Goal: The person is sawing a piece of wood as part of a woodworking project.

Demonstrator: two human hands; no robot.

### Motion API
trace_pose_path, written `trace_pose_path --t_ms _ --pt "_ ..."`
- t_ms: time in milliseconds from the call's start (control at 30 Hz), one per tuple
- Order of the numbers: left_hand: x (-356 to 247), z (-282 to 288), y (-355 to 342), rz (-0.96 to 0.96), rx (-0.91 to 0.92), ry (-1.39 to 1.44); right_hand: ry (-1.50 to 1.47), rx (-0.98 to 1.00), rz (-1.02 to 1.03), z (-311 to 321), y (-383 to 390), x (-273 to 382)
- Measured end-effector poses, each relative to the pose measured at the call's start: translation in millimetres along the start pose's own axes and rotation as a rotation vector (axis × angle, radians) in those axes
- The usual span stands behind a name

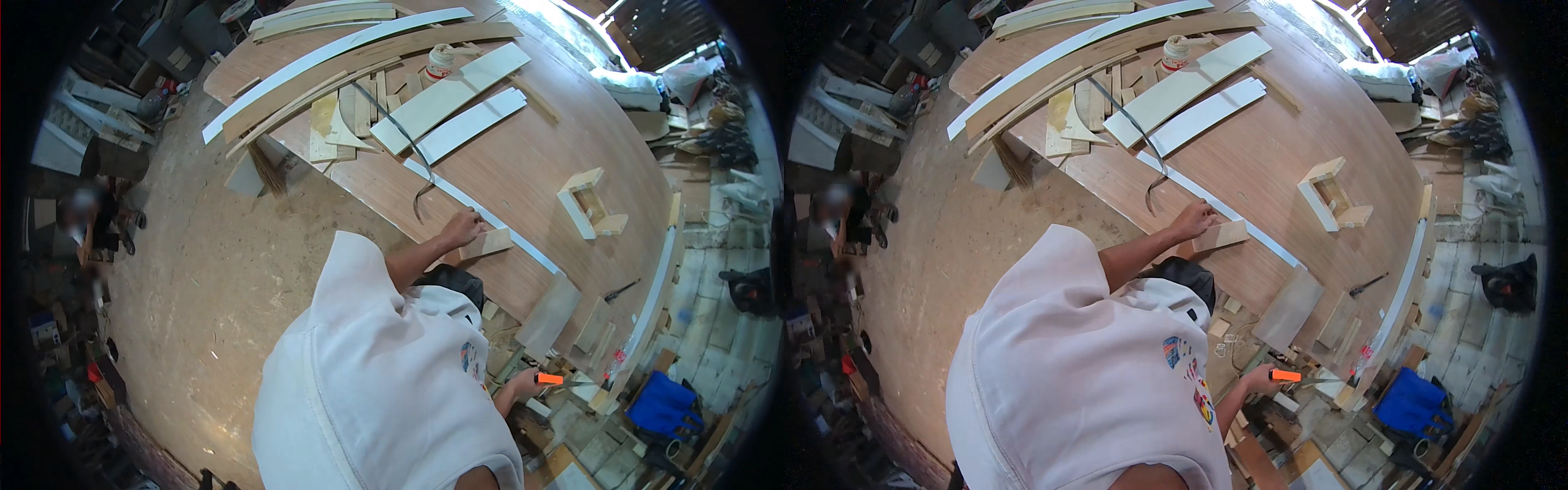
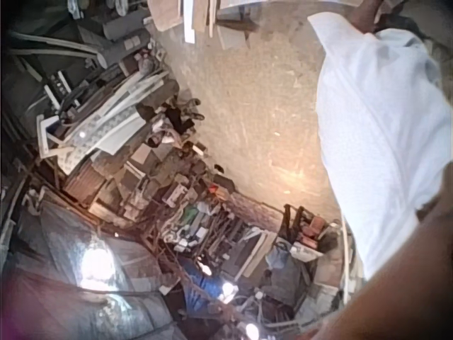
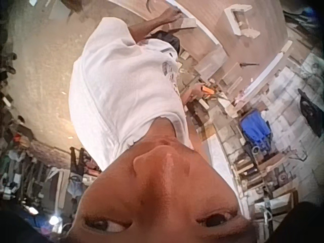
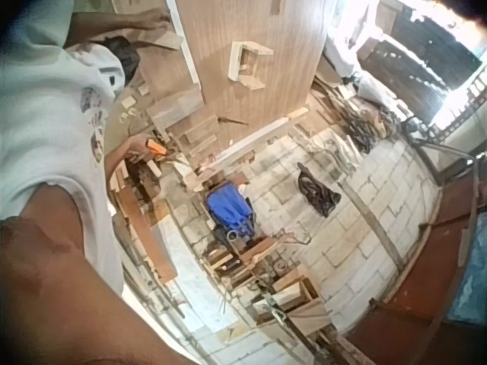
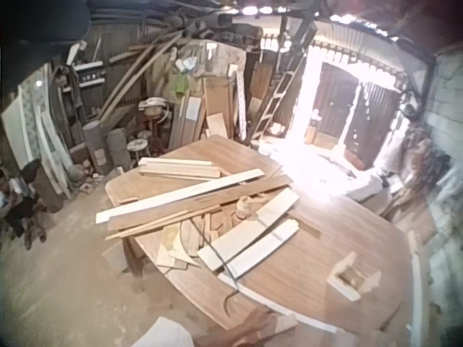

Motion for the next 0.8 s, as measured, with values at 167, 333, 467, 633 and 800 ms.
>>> trace_pose_path --t_ms 167,333,467,633,800 --pt "2 67 19 0.123 0.021 0.066 0.027 0.191 -0.120 41 52 31" --pt "41 169 8 -0.064 -0.129 -0.003 -0.088 0.255 -0.046 53 142 69" --pt "105 279 -21 0.024 -0.367 -0.214 -0.220 0.325 -0.177 58 195 106" --pt "130 395 -33 0.372 -0.472 -0.584 0.003 0.359 -0.157 55 210 112" --pt "146 442 -77 0.507 -0.440 -0.645 -0.026 0.346 -0.540 46 226 107"
Point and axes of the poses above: each hand's wrist, its own y-axis away from the middle knuckle, its own z-axis out of the back of the hand, x = y × z, the point moved 3 cm from there along -y, towards the middle knuckle, and after that the axes turned 9 degrees about z, right-handed, at the moved point
